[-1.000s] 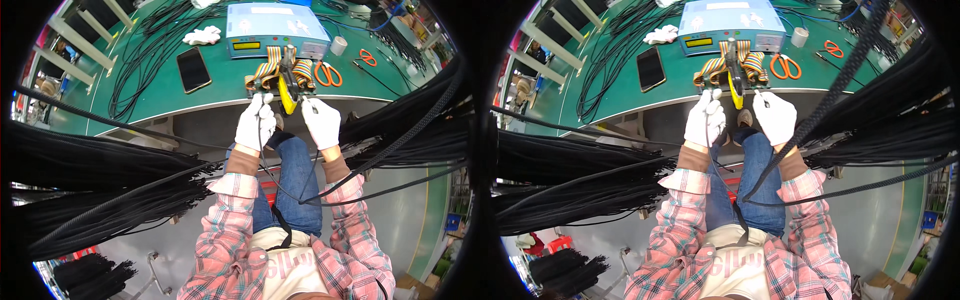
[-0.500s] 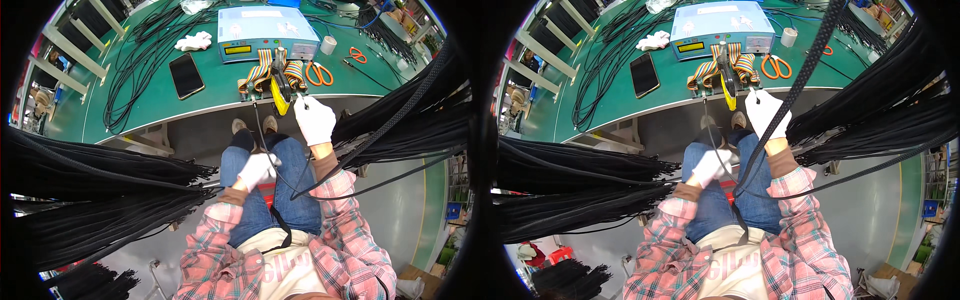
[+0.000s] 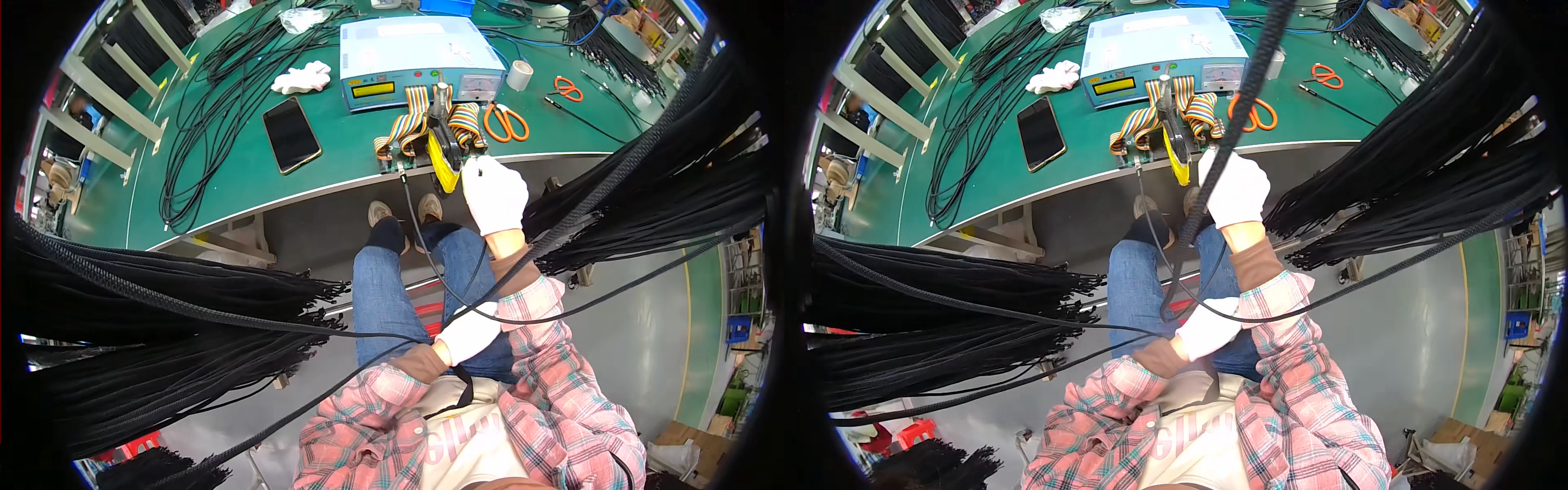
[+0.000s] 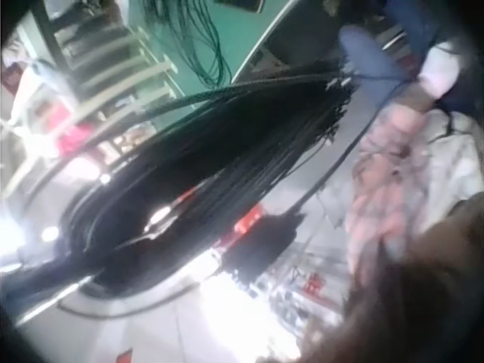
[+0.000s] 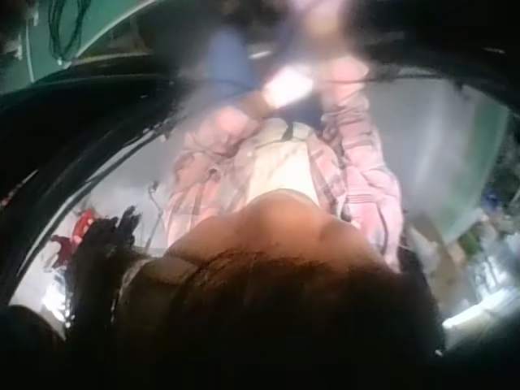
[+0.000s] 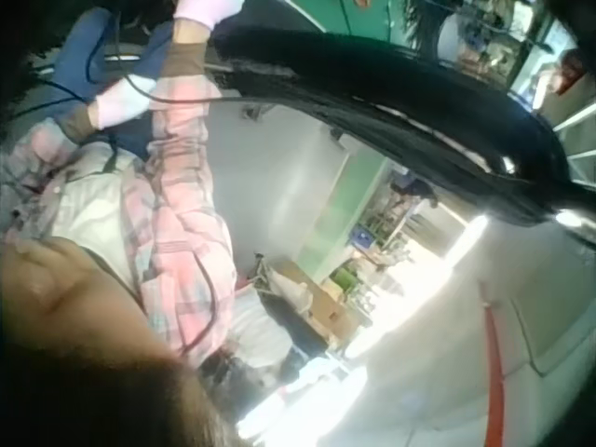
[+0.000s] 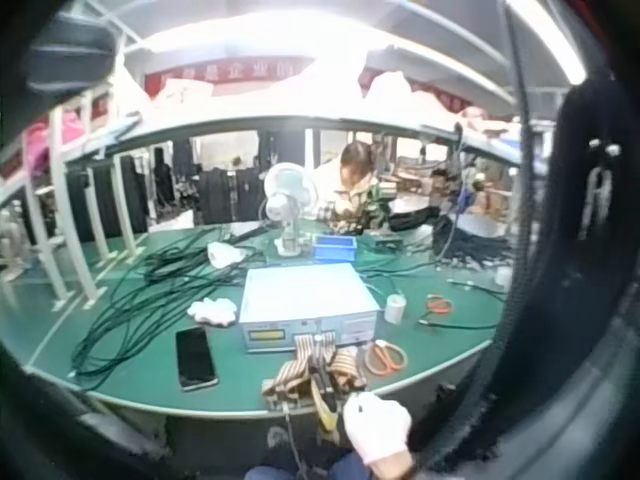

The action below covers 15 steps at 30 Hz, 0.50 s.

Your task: The person tests cables by plugging the ends of each cable into a testing device on a workbench, then hangs the tested cables onto a metal rack.

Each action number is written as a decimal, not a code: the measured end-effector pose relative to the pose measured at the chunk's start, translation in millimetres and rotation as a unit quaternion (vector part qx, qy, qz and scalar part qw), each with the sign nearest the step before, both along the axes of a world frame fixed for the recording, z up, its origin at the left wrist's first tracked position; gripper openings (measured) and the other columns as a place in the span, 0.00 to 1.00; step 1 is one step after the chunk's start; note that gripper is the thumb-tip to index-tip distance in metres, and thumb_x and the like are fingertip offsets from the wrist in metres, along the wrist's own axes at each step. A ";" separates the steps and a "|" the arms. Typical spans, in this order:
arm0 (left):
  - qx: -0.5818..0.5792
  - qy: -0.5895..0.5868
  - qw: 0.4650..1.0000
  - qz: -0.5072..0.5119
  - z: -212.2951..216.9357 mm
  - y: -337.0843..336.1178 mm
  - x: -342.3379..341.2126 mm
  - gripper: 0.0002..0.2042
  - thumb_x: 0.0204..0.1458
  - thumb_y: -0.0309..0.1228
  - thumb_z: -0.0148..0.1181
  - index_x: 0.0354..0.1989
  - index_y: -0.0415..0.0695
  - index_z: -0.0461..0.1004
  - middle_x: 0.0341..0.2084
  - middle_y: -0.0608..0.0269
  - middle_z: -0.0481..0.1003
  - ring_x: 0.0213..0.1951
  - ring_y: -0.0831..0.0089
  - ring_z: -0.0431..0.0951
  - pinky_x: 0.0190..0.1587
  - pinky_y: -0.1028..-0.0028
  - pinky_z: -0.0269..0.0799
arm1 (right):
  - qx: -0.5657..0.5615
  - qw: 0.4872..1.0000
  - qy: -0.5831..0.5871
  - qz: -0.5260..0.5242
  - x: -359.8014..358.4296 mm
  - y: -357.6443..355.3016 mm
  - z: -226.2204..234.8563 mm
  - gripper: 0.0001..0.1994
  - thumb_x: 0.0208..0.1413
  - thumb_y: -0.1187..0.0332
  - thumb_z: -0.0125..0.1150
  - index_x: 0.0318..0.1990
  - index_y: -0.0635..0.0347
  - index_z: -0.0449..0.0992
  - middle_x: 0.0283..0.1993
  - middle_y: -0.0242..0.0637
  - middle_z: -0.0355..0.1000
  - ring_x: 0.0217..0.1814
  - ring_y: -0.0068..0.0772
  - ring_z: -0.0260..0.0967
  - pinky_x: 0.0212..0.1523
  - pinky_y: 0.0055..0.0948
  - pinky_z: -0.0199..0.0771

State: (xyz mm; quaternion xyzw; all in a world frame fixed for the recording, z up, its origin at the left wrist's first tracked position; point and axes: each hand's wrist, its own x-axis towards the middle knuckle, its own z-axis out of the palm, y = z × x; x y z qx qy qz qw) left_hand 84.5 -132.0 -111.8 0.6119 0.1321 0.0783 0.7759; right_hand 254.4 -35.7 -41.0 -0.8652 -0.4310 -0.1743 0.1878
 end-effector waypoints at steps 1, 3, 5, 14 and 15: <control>0.134 -0.039 0.988 0.067 7.0 -2.2 2.6 0.11 0.57 0.34 0.51 0.41 0.41 0.76 0.31 0.58 0.78 0.25 0.69 0.75 0.28 0.73 0.69 | -0.029 1.000 0.004 0.006 0.1 -0.2 4.2 0.12 0.53 0.59 0.55 0.29 0.56 0.78 0.26 0.34 0.76 0.21 0.43 0.71 0.23 0.34 0.69; 0.385 -0.145 0.891 0.191 27.7 -5.5 9.1 0.11 0.56 0.34 0.52 0.41 0.42 0.75 0.34 0.59 0.77 0.25 0.65 0.75 0.29 0.70 0.70 | -0.078 0.997 0.010 0.013 2.4 -5.8 21.6 0.12 0.53 0.58 0.55 0.30 0.56 0.78 0.28 0.34 0.77 0.23 0.42 0.72 0.25 0.33 0.71; 0.420 -0.046 0.871 0.251 56.3 -3.9 4.5 0.16 0.59 0.33 0.47 0.53 0.41 0.70 0.33 0.63 0.76 0.24 0.66 0.75 0.29 0.73 0.70 | -0.035 0.998 -0.029 0.042 10.5 -22.0 53.9 0.12 0.53 0.58 0.54 0.29 0.55 0.78 0.27 0.35 0.76 0.23 0.42 0.72 0.25 0.34 0.70; -0.385 -0.337 0.744 0.430 108.9 140.9 -101.3 0.23 0.66 0.35 0.42 0.66 0.37 0.54 0.22 0.71 0.65 0.13 0.82 0.50 0.12 0.81 0.49 | 0.268 0.861 -0.419 0.109 42.9 -153.7 317.2 0.07 0.49 0.68 0.65 0.34 0.61 0.79 0.32 0.31 0.77 0.25 0.27 0.65 0.29 0.25 0.68; -0.393 -0.342 0.746 0.414 105.4 146.1 -98.8 0.23 0.65 0.34 0.42 0.66 0.37 0.54 0.21 0.71 0.64 0.13 0.82 0.50 0.12 0.82 0.48 | 0.233 0.872 -0.431 -0.016 52.0 -162.7 345.0 0.12 0.48 0.73 0.60 0.42 0.63 0.77 0.37 0.36 0.75 0.33 0.32 0.66 0.36 0.27 0.68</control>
